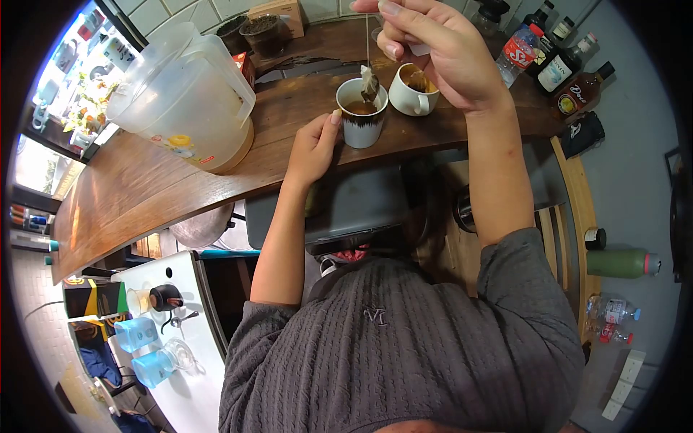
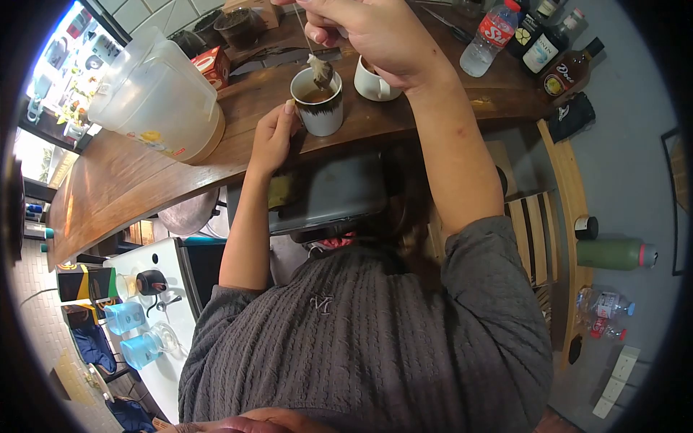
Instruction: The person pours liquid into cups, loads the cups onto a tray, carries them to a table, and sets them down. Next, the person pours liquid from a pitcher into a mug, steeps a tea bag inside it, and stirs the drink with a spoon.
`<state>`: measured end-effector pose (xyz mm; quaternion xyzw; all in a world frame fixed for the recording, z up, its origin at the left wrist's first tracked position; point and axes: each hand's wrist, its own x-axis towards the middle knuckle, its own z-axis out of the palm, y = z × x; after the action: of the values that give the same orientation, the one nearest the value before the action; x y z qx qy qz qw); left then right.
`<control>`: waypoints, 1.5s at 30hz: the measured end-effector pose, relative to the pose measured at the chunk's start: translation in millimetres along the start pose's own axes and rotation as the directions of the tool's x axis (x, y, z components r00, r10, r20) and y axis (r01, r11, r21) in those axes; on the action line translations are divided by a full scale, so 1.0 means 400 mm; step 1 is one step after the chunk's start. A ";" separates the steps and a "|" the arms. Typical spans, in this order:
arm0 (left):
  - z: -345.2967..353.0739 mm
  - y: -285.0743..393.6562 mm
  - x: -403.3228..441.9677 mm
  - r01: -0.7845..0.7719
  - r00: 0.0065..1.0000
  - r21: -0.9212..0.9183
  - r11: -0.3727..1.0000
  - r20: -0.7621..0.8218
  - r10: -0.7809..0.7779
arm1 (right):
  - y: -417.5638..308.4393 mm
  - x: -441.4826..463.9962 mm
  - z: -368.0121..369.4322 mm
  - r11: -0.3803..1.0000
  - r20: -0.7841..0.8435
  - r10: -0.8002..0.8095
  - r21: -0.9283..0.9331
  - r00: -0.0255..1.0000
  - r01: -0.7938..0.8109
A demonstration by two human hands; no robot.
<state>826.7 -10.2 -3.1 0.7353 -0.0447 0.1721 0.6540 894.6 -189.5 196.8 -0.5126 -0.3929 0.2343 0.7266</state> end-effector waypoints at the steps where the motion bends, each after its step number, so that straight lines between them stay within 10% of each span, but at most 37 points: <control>1: -0.001 0.001 0.000 -0.001 1.000 0.026 1.000 -0.004 0.001 | -0.003 0.002 0.000 1.000 0.005 -0.002 0.015 1.000 0.002; 19: 0.001 0.001 -0.001 0.004 1.000 0.029 1.000 -0.014 -0.004 | 0.140 -0.005 -0.031 0.888 -0.153 0.033 -0.449 0.988 -0.099; 45: 0.004 -0.012 0.001 -0.026 0.999 0.025 0.999 -0.034 0.026 | 0.012 0.026 -0.006 0.953 -0.115 -0.190 -0.262 0.975 0.155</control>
<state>828.6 -10.8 -7.7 0.7396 -0.0409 0.1937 0.6433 902.7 -181.3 195.4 -0.5791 -0.4115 0.0820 0.6990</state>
